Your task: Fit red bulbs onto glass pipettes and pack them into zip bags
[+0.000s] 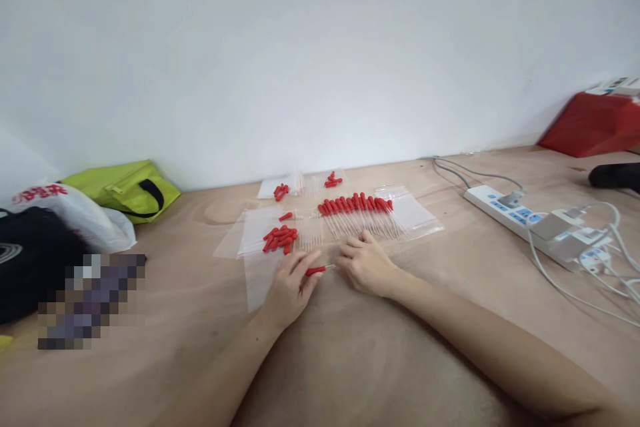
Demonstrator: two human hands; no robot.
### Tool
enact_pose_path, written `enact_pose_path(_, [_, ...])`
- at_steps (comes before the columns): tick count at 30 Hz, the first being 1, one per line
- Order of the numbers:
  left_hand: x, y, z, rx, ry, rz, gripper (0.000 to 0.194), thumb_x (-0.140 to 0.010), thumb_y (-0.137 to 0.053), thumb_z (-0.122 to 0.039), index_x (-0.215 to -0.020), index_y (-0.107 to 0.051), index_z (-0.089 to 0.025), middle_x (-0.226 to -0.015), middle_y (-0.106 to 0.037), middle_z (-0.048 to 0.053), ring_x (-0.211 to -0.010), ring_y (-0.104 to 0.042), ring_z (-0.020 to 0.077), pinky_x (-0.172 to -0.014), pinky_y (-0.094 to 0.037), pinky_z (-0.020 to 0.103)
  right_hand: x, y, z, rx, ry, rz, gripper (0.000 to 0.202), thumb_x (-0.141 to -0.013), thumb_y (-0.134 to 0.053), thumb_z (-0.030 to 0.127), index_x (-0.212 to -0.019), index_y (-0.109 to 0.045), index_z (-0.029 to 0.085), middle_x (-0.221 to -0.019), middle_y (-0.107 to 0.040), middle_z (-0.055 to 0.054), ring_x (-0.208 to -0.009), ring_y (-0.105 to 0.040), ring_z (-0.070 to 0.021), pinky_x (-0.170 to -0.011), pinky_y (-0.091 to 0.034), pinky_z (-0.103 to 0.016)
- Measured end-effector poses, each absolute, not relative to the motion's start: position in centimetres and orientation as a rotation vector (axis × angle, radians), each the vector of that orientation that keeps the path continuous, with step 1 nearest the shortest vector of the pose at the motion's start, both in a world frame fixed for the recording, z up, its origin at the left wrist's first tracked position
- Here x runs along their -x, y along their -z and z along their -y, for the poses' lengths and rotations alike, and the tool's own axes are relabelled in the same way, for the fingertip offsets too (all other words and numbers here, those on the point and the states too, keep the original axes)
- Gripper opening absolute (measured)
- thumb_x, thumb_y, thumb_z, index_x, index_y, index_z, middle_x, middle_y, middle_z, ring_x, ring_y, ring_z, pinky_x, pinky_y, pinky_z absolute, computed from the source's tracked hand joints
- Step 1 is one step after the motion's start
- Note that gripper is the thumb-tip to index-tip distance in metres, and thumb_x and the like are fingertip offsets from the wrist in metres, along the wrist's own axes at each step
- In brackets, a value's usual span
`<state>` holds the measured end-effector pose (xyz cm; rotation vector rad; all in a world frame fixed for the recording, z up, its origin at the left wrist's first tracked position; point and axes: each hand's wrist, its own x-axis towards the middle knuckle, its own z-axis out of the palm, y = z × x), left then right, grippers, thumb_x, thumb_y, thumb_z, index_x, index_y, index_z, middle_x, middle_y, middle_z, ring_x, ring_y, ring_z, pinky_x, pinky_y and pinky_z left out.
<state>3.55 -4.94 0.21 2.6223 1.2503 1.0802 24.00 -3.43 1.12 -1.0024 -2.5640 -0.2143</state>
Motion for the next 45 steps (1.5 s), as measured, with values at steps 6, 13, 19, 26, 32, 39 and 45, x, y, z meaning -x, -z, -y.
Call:
enact_pose_path(6, [-3.6, 0.1, 5.1, -2.536, -0.972, -1.267, 0.013, -0.08, -0.049, -0.022, -0.092, -0.05, -0.019, -0.087, -0.054, 0.005, -0.076, -0.053, 0.0166, -0.069, -0.046, 0.029, -27.4, -0.7, -0.4, 1.715, 0.161, 1.898, 0.022, -0.083, -0.041, 0.025, -0.082, -0.062, 0.018, -0.081, -0.064, -0.008, -0.081, -0.049, -0.0214, -0.069, -0.021, -0.034])
enact_pose_path(13, [-3.7, -0.3, 4.9, -2.554, -0.781, -1.203, 0.011, -0.082, -0.046, -0.022, -0.08, -0.056, -0.018, -0.078, -0.055, 0.005, -0.073, -0.053, 0.0166, -0.068, -0.044, 0.03, -29.6, 0.8, -3.4, 1.977, 0.1, 1.594, 0.023, -0.08, -0.043, 0.031, -0.087, -0.058, 0.017, -0.075, -0.064, -0.008, -0.078, -0.052, -0.0235, -0.07, -0.02, -0.034])
enact_pose_path(19, [-3.9, -0.3, 5.2, -2.575, -0.848, -1.191, 0.012, -0.083, -0.045, -0.023, -0.081, -0.057, -0.019, -0.078, -0.056, 0.004, -0.074, -0.054, 0.0164, -0.068, -0.044, 0.029, -28.5, 0.7, -2.4, 1.844, 0.185, 1.648, 0.021, -0.079, -0.045, 0.034, -0.08, -0.058, 0.017, -0.079, -0.065, -0.007, -0.078, -0.052, -0.0221, -0.07, -0.02, -0.034])
enact_pose_path(26, [-0.9, -3.3, -1.1, -2.275, -0.972, -1.794, 0.013, -0.078, -0.05, -0.025, -0.068, -0.056, -0.018, -0.071, -0.058, 0.003, -0.073, -0.055, 0.0181, -0.07, -0.042, 0.029, -22.2, -0.8, -0.7, 1.709, 0.013, 1.939, 0.023, -0.078, -0.047, 0.032, -0.067, -0.063, 0.019, -0.074, -0.067, -0.006, -0.077, -0.055, -0.0202, -0.074, -0.023, -0.036])
enact_pose_path(32, [0.4, -3.7, -8.8, -2.171, -0.779, -1.849, 0.007, -0.066, -0.062, -0.012, -0.071, -0.06, -0.017, -0.079, -0.063, 0.004, -0.071, -0.057, 0.0172, -0.067, -0.043, 0.027, -17.9, -1.8, -2.1, 1.929, -0.135, 1.952, 0.024, -0.076, -0.047, 0.03, -0.071, -0.067, 0.017, -0.073, -0.067, -0.011, -0.07, -0.059, -0.0215, -0.076, -0.026, -0.039])
enact_pose_path(39, [-0.4, -2.6, -10.0, -2.095, -0.741, -1.848, 0.012, -0.06, -0.064, -0.007, -0.058, -0.057, -0.016, -0.06, -0.06, 0.001, -0.062, -0.058, 0.0163, -0.063, -0.044, 0.026, -17.3, -2.0, -2.9, 2.037, -0.16, 1.987, 0.026, -0.076, -0.046, 0.027, -0.076, -0.067, 0.012, -0.079, -0.067, -0.016, -0.073, -0.06, -0.0234, -0.079, -0.025, -0.041])
enact_pose_path(45, [-2.4, -3.3, -5.7, -2.056, -1.088, -1.83, 0.019, -0.079, -0.048, -0.016, -0.098, -0.051, -0.016, -0.089, -0.06, 0.005, -0.075, -0.057, 0.0138, -0.07, -0.046, 0.026, -16.6, -2.1, -2.9, 2.106, -0.154, 2.082, 0.026, -0.079, -0.04, 0.014, -0.084, -0.065, 0.009, -0.085, -0.065, -0.018, -0.086, -0.057, -0.0251, -0.081, -0.024, -0.039])
